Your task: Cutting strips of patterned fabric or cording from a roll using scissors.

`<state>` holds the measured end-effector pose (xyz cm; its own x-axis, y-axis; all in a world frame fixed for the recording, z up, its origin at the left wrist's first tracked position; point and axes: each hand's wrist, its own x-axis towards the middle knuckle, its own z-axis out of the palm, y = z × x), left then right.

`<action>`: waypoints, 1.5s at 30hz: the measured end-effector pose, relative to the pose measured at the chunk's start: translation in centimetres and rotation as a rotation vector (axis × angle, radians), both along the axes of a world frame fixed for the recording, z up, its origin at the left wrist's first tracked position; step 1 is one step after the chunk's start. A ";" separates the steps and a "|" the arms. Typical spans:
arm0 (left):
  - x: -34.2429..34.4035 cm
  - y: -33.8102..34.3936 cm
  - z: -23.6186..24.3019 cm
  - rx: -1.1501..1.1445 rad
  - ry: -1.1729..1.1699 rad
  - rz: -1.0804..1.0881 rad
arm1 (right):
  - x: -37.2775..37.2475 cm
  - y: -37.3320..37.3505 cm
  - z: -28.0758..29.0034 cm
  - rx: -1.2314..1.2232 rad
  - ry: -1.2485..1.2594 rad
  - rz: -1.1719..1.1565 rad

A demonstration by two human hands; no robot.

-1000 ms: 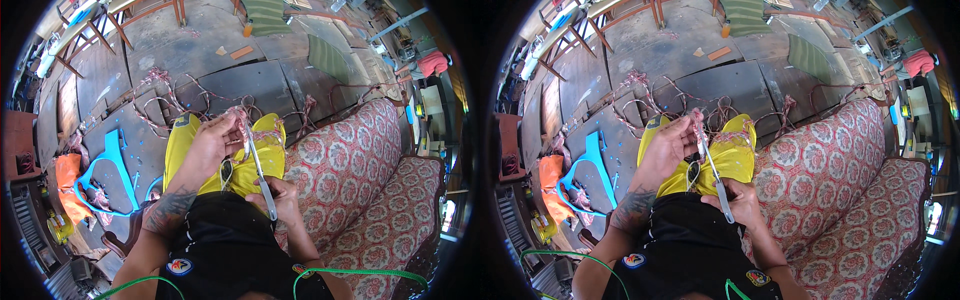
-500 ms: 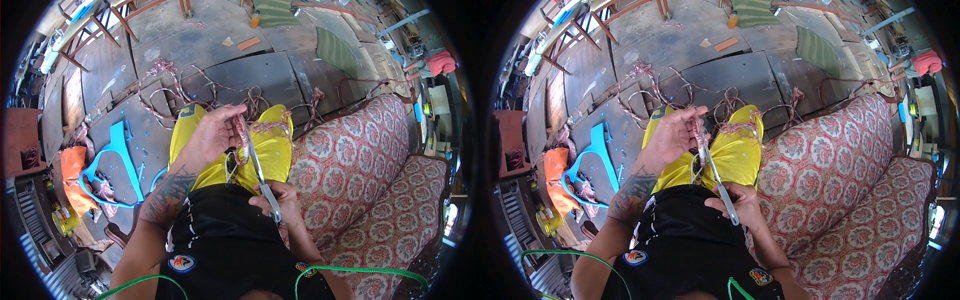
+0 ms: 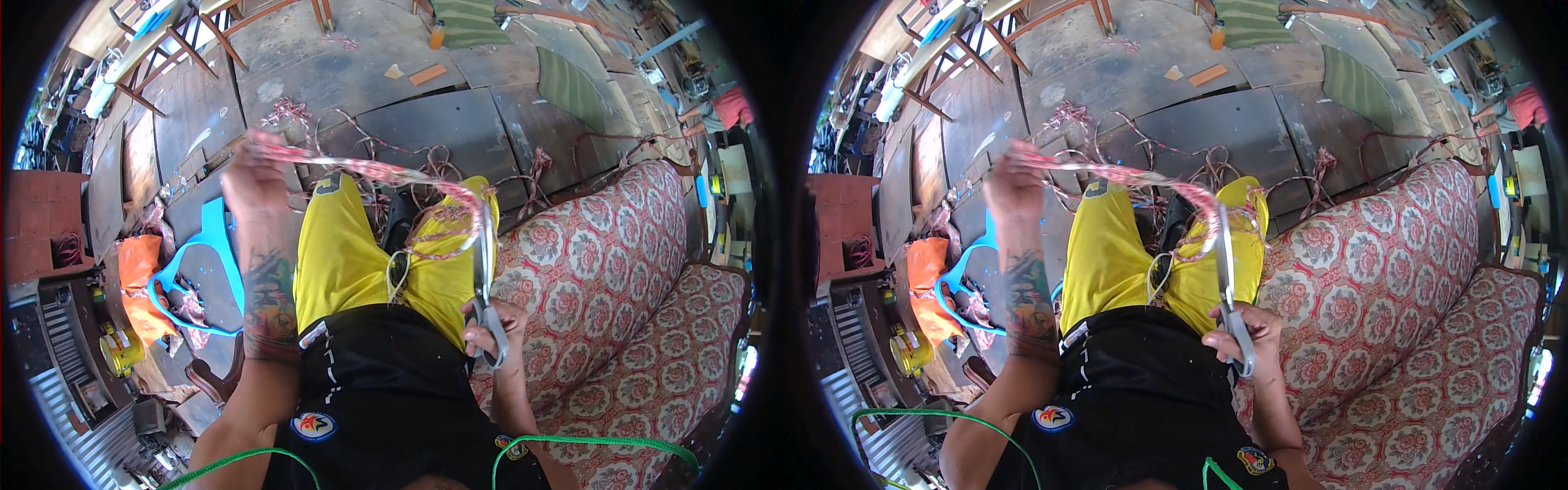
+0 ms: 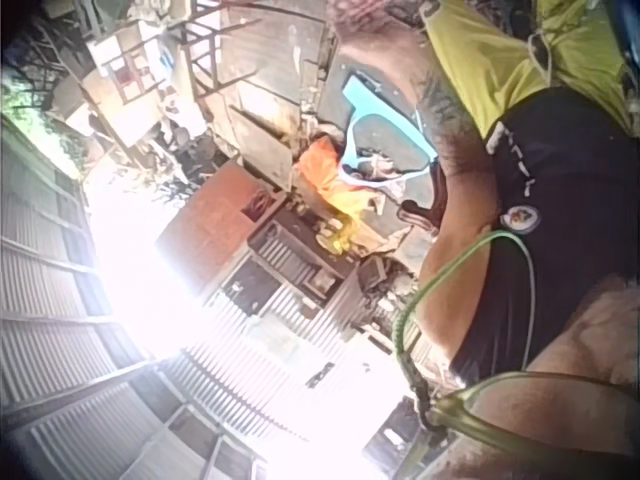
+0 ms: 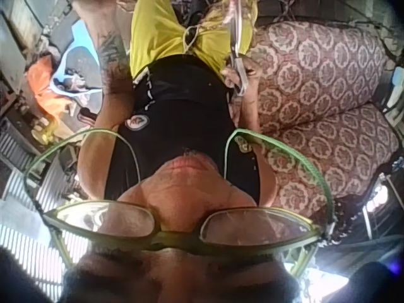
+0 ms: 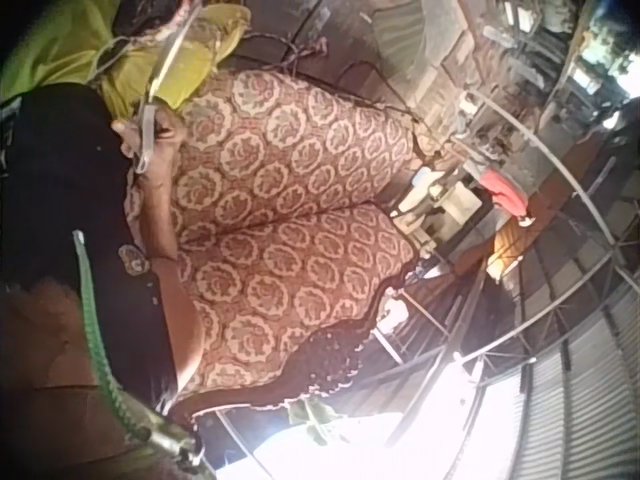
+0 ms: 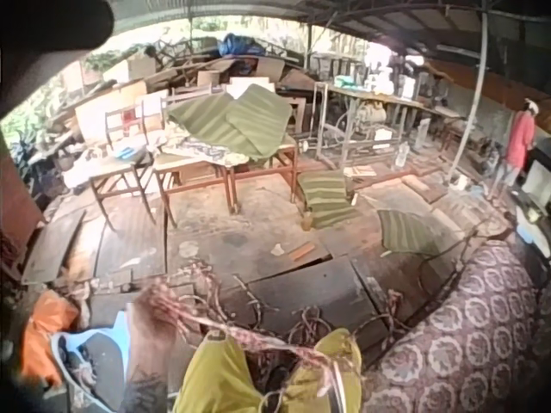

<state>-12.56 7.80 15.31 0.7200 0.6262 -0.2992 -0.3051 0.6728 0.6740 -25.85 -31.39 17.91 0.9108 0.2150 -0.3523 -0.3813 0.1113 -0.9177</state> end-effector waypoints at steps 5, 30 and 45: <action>5.7 -0.1 7.4 0.876 -0.099 0.404 | 0.2 2.3 -0.6 0.016 -0.192 0.177; -5.6 -14.5 -2.0 0.029 0.345 -0.904 | 0.0 2.6 -2.3 -0.541 -0.126 0.222; -7.7 -15.2 -1.4 0.068 0.283 -0.938 | -0.1 2.5 -0.7 -0.463 -0.013 0.270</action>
